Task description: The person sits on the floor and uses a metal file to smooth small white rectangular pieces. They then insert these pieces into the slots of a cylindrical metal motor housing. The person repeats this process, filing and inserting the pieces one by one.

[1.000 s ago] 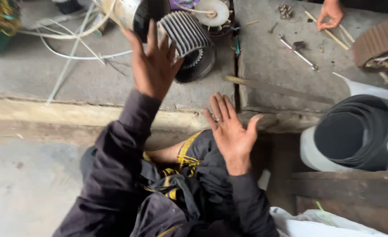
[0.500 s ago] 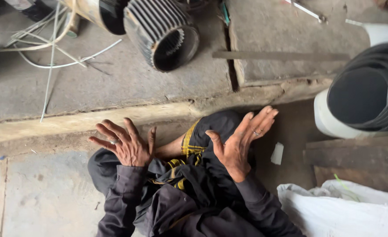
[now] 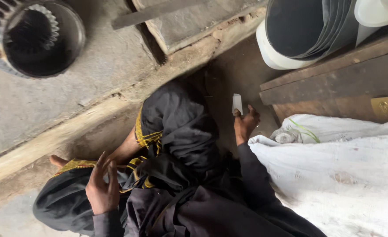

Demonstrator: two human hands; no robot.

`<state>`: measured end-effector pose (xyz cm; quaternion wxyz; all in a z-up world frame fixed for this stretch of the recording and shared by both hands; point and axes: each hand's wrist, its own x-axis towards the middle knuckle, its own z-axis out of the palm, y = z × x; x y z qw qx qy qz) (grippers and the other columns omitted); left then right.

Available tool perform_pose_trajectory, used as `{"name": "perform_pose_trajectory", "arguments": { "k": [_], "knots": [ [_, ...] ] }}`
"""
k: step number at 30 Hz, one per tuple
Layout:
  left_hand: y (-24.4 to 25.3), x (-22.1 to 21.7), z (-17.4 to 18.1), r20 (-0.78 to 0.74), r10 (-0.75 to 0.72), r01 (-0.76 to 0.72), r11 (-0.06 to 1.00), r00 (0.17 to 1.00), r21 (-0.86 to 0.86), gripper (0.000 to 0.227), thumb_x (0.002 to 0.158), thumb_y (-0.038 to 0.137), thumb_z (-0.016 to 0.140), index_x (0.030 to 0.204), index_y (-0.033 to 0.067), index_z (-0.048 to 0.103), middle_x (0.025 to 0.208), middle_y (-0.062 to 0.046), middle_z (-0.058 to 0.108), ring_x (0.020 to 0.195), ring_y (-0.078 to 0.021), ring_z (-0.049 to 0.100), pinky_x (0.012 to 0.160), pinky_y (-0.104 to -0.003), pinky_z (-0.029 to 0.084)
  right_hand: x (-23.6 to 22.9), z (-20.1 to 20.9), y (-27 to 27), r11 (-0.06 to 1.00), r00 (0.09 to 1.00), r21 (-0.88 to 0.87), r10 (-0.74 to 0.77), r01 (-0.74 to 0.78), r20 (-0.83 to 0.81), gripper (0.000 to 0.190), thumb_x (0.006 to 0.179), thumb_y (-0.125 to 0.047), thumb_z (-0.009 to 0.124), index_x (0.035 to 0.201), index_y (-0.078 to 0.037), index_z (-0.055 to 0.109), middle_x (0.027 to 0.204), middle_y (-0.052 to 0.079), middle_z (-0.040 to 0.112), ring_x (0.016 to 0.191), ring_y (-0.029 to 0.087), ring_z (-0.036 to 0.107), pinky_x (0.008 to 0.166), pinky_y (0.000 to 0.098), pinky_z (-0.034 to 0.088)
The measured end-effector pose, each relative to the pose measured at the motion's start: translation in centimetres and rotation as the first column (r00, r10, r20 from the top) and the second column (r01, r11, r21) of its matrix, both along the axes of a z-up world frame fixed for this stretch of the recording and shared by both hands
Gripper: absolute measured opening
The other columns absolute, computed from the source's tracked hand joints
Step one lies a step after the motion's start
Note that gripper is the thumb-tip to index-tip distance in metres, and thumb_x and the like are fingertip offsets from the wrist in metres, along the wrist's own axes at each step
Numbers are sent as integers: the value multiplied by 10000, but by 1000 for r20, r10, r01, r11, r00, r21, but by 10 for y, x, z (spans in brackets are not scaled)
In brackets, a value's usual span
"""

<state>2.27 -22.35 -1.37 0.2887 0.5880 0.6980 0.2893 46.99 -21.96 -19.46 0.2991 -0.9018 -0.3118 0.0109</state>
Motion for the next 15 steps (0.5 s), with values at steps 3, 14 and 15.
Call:
{"name": "perform_pose_trajectory", "arguments": {
  "k": [3, 14, 15],
  "knots": [
    [-8, -4, -18, 94, -29, 24, 998, 995, 56, 394, 1061, 239, 636, 1400, 38, 645, 1181, -185, 735, 1098, -232, 726, 872, -328, 561, 17, -40, 1, 982, 995, -170, -90, 82, -40, 655, 737, -364, 900, 1269, -90, 632, 1284, 248, 515, 1211, 507, 459, 1007, 609, 374],
    [-24, -26, -49, 261, 81, -67, 996, 962, -63, 367, 1025, 224, 660, 1332, 24, 673, 1211, -141, 741, 1043, -168, 689, 881, -308, 538, 13, -43, 18, 980, 995, -193, -54, 38, -79, 349, 804, -255, 810, 1112, -104, 750, 1143, 209, 684, 1109, 446, 595, 953, 569, 450],
    [-22, -28, -48, 260, 107, -92, 993, 960, -70, 368, 1015, 221, 665, 1327, 27, 677, 1196, -138, 743, 1025, -171, 687, 873, -305, 538, 13, -38, 26, 984, 994, -176, -53, 35, -100, 346, 802, -247, 809, 1109, -96, 753, 1129, 210, 689, 1082, 436, 610, 930, 554, 467]
  ]
}}
